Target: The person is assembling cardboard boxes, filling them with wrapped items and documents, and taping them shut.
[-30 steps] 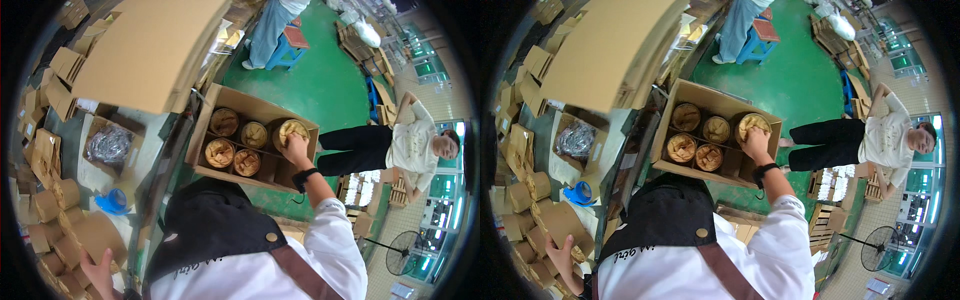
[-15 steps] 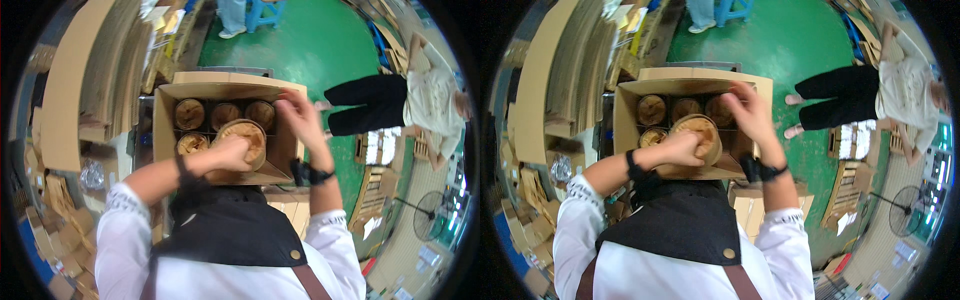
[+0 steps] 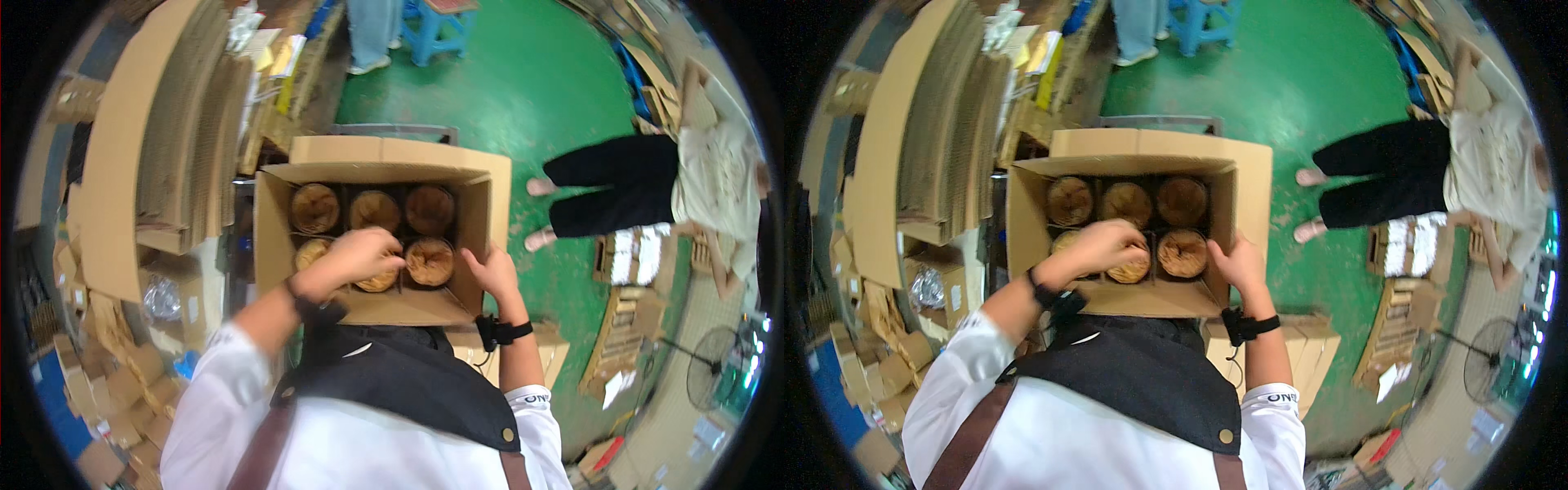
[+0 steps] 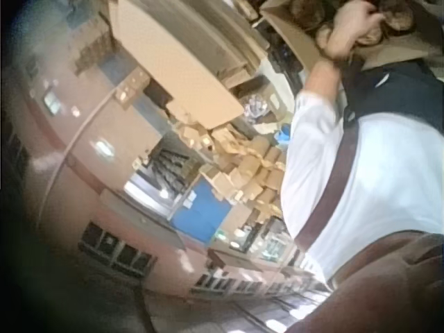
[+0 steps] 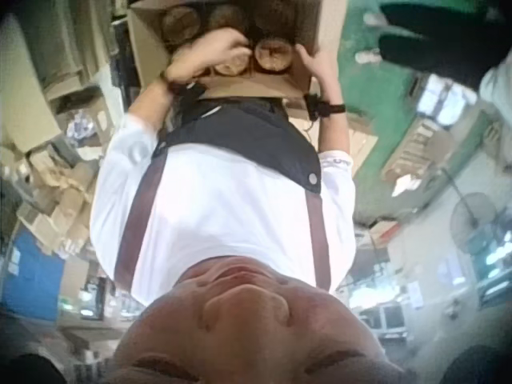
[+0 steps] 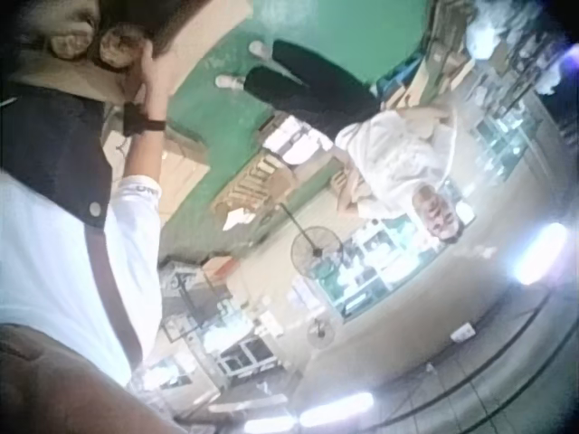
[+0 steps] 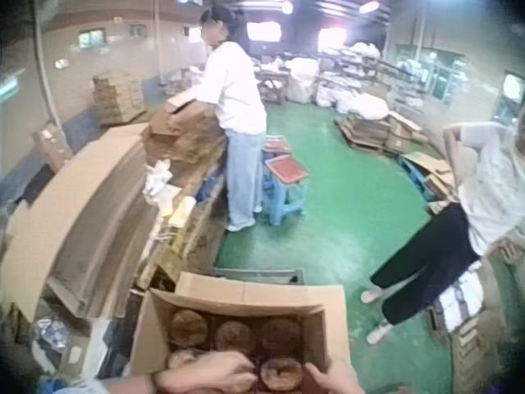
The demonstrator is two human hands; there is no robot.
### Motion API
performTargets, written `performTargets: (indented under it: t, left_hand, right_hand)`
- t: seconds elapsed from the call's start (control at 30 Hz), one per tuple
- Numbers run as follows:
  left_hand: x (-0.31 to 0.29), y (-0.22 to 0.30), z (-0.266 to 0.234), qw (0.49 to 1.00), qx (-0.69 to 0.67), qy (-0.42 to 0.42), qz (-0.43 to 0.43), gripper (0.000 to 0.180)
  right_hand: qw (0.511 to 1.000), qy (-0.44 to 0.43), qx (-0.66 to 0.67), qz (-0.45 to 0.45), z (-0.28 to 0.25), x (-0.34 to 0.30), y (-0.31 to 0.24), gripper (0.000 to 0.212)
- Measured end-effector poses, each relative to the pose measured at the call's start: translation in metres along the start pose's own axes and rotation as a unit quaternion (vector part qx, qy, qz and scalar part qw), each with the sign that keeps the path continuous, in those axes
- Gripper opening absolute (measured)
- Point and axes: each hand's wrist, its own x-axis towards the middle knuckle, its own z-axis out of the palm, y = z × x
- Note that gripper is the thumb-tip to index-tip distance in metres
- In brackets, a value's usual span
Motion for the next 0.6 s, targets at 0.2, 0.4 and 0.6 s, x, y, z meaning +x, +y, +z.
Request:
performTargets:
  t: [0.2,0.4,0.6]
  left_hand:
    - [-0.175,-0.097,-0.035,0.88,0.025,0.324,-0.347,0.065]
    - [-0.141,-0.093,-0.056,0.902,-0.006,0.259,-0.344,0.024]
    - [-0.13,-0.098,-0.041,0.895,-0.02,0.31,-0.319,0.039]
  right_hand:
    - [0.996,-0.078,0.021,-0.045,-0.004,0.037,0.011,0.034]
    - [0.993,-0.015,0.004,-0.118,0.008,0.064,0.058,0.025]
    - [0.998,-0.045,-0.044,-0.017,-0.001,0.04,0.038,0.025]
